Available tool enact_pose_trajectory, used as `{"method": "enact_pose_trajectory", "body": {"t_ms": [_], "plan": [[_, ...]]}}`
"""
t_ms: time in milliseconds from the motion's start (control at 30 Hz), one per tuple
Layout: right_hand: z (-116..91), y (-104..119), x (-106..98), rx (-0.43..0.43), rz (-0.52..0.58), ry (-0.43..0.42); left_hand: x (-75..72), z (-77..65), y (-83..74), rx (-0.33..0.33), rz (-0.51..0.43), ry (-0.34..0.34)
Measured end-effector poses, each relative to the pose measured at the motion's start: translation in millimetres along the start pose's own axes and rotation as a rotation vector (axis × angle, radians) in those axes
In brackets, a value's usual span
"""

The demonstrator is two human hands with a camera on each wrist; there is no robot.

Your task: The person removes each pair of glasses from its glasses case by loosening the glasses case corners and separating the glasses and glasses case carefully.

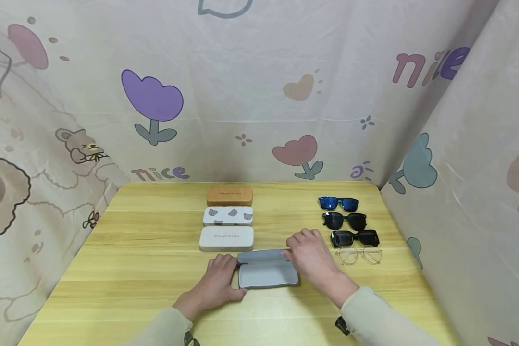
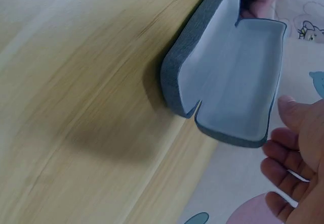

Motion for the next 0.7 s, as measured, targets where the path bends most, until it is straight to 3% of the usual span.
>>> {"method": "enact_pose_trajectory", "body": {"t_ms": [367,700], "plan": [[1.3,3.5,4.8,0.034,-0.063,0.026,0.6,-1.0,-0.7,-0.003,-0.012,0.001],[-0.2,5.4,5.1,0.038,-0.063,-0.018,-0.4,-0.2,-0.3,0.002,-0.003,-0.001]]}}
Point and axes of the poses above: each hand's wrist, its own z-axis towards the middle knuckle, its own x-axis out of the palm, y = z × x, the point moved 8 cm from there along z, towards the middle knuckle, and after that the axes turned 15 degrees about -z, right-handed, at the moved point
